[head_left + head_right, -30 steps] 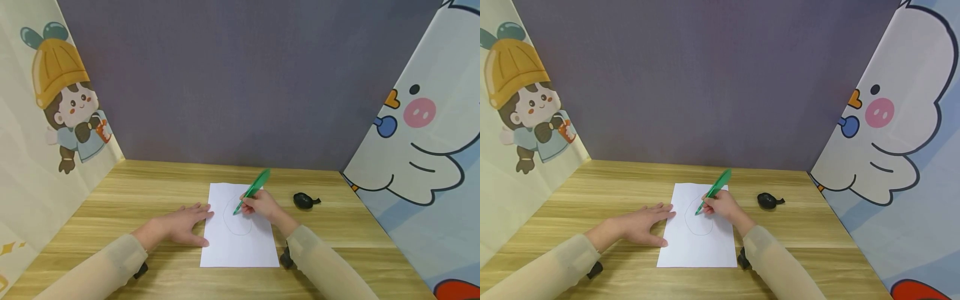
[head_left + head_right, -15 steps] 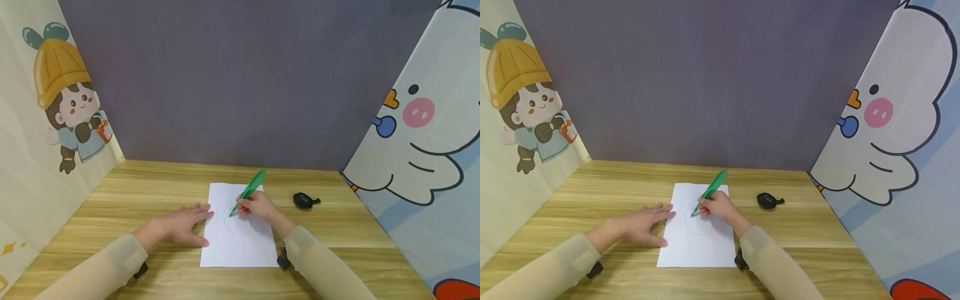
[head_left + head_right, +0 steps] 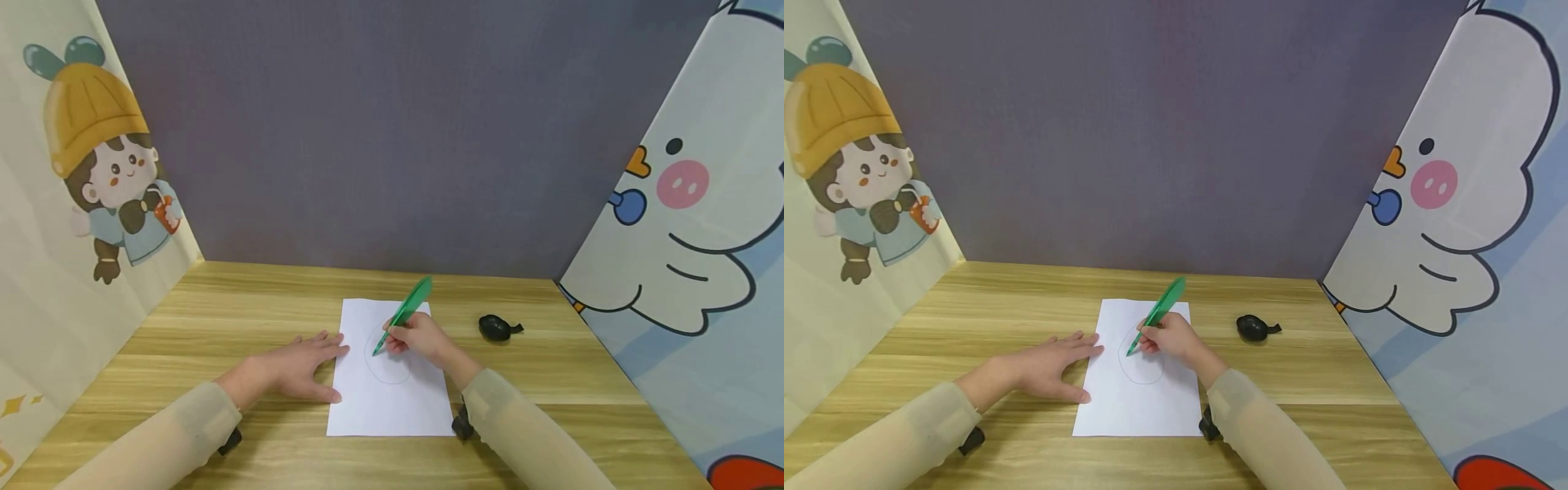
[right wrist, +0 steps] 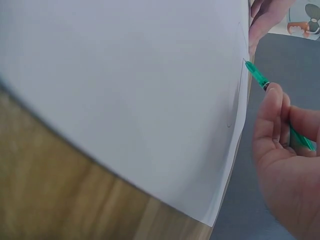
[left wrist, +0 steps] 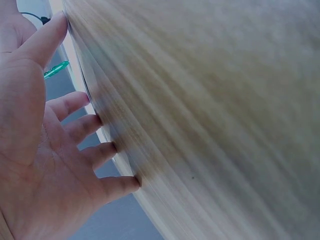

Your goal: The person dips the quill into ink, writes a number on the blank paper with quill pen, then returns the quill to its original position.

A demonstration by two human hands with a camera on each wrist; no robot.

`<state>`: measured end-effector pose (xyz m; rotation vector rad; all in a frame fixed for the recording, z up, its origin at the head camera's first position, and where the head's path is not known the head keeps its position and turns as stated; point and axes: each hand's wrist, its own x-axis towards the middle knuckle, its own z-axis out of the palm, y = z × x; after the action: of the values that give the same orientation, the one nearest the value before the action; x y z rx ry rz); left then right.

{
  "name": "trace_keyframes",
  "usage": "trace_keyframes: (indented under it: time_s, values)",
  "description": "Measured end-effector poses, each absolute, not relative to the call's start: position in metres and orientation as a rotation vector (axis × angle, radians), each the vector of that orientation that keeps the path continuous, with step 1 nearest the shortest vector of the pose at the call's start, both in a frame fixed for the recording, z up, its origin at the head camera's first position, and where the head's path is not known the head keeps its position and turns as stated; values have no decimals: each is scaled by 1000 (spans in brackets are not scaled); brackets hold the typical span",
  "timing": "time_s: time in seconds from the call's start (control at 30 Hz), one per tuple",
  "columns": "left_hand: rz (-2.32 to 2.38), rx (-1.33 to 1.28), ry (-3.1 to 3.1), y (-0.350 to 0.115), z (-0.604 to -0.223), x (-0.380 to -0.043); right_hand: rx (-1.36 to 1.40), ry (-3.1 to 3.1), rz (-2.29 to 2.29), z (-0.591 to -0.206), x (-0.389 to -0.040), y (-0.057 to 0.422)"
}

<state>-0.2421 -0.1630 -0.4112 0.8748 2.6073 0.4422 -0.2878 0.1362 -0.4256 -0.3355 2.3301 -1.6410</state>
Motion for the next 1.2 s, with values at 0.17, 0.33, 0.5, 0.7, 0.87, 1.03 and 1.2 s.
trace_keyframes:
  time_s: [0.17, 0.33, 0.5, 0.7, 0.87, 1.03, 1.2]
  values:
    - [446, 870, 2603, -163, -413, -244, -336, 2304, -1649, -426, -289, 134]
    - [442, 872, 2599, -164, -413, -246, -344, 2291, -1644, -426, -287, 133]
    - [449, 874, 2600, -164, -413, -247, -350, 2290, -1631, -425, -285, 133]
    - [449, 858, 2605, -165, -415, -248, -366, 2279, -1612, -425, -283, 132]
    - [453, 874, 2600, -164, -414, -248, -352, 2270, -1611, -426, -283, 131]
    - [455, 884, 2596, -164, -413, -247, -375, 2255, -1644, -426, -285, 135]
    - [453, 885, 2604, -164, -413, -246, -387, 2256, -1682, -425, -286, 147]
